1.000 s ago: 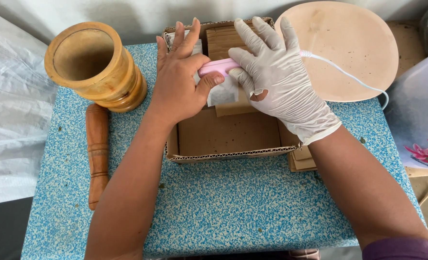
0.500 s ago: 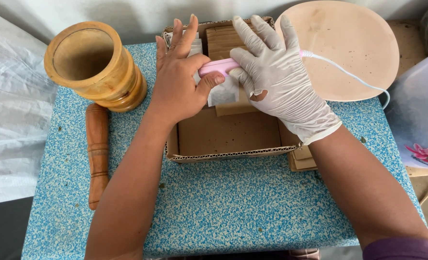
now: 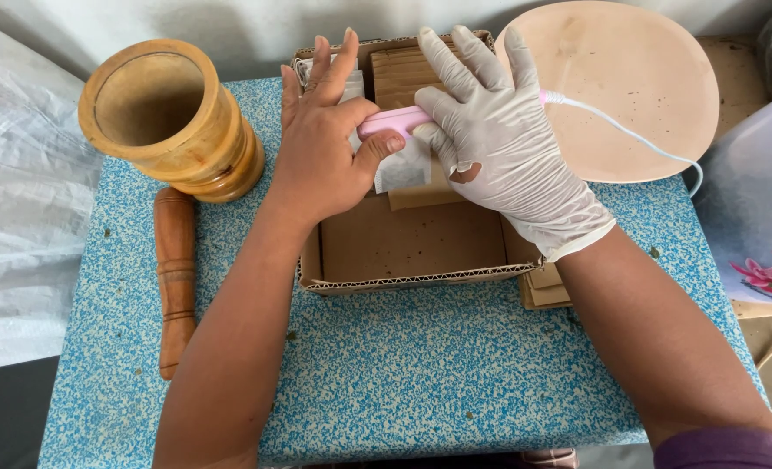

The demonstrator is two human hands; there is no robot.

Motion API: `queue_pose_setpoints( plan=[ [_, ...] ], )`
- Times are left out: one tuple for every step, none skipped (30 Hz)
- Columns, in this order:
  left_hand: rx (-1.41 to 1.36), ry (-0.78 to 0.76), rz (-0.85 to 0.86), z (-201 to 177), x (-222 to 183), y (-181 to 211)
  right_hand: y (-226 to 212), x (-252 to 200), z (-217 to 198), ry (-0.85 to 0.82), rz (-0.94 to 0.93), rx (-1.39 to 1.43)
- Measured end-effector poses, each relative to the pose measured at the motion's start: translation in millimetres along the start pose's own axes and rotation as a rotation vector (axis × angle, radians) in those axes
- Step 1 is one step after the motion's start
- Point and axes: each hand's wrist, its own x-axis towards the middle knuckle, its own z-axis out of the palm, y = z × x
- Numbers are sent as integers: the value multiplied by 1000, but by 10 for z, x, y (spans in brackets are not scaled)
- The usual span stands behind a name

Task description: Manually placing tea bags into paper envelopes and sealing them with a heat sealer.

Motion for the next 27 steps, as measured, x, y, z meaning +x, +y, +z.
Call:
queue_pose_setpoints(
  plan=[
    [0,-1,0,1,4,-1,3,-1,3,0,1,0],
    [-1,0,-3,1,4,-1,4,-3,7,-8,4,-11],
    [-3,1,-6,1,5,-2,4,-4,10,-16,7,-23],
    [-2,2,-5,-2,6,1,8,-4,15,-16,6,-24],
    [-5,4,-2,-5,7,4,12,-5,20,-20,9,-26],
    [-7,5,1,-7,1,8,10,-10,26,-24,12,-28],
    [-7,5,0,-7,0,5,7,-8,21,-24,12,-27],
    [-9,3,-4,-4,0,4,5,-10,15,-25,10,-28],
    [-12,0,-8,-1,1,2,4,-11,9,-25,8,-30],
    [-11,1,-8,0,2,4,3,-9,4,-25,9,-30],
    [-12,-1,-12,-1,4,6,0,-6,-1,-26,11,-22],
    [-12,-2,-17,-3,6,6,-2,-1,-6,-28,14,-13],
    [-11,-2,-16,-8,8,7,-5,3,-12,-27,13,-13],
    [-7,0,-12,-9,7,9,-9,1,-17,-32,16,-16],
    [-2,2,-8,-9,5,10,-13,0,-21,-37,18,-18],
    [-2,2,-8,-9,7,9,-8,-1,-14,-37,18,-18],
    [-5,2,-9,-8,8,9,-4,-2,-7,-34,17,-23],
    [-8,1,-11,-10,2,9,-5,-5,0,-31,15,-27],
    [-8,0,-13,-8,-5,9,-11,-9,1,-32,15,-26],
    [-7,5,-10,-7,1,7,-7,-7,0,-31,17,-22],
    [-6,9,-6,-6,7,5,-3,-5,-3,-30,18,-18],
    [-7,10,-5,-9,10,9,-4,-1,-8,-30,18,-19],
    [-7,8,-5,-11,12,13,-6,2,-13,-34,21,-29],
    [-8,5,-8,-12,6,16,-12,2,-14,-39,23,-38],
    [-8,5,-8,-10,5,16,-13,-5,-8,-40,23,-38],
    [-6,4,-8,-10,7,14,-12,-7,-1,-31,20,-45],
    [-3,4,-8,-11,9,12,-11,-9,6,-22,17,-53]
  ],
)
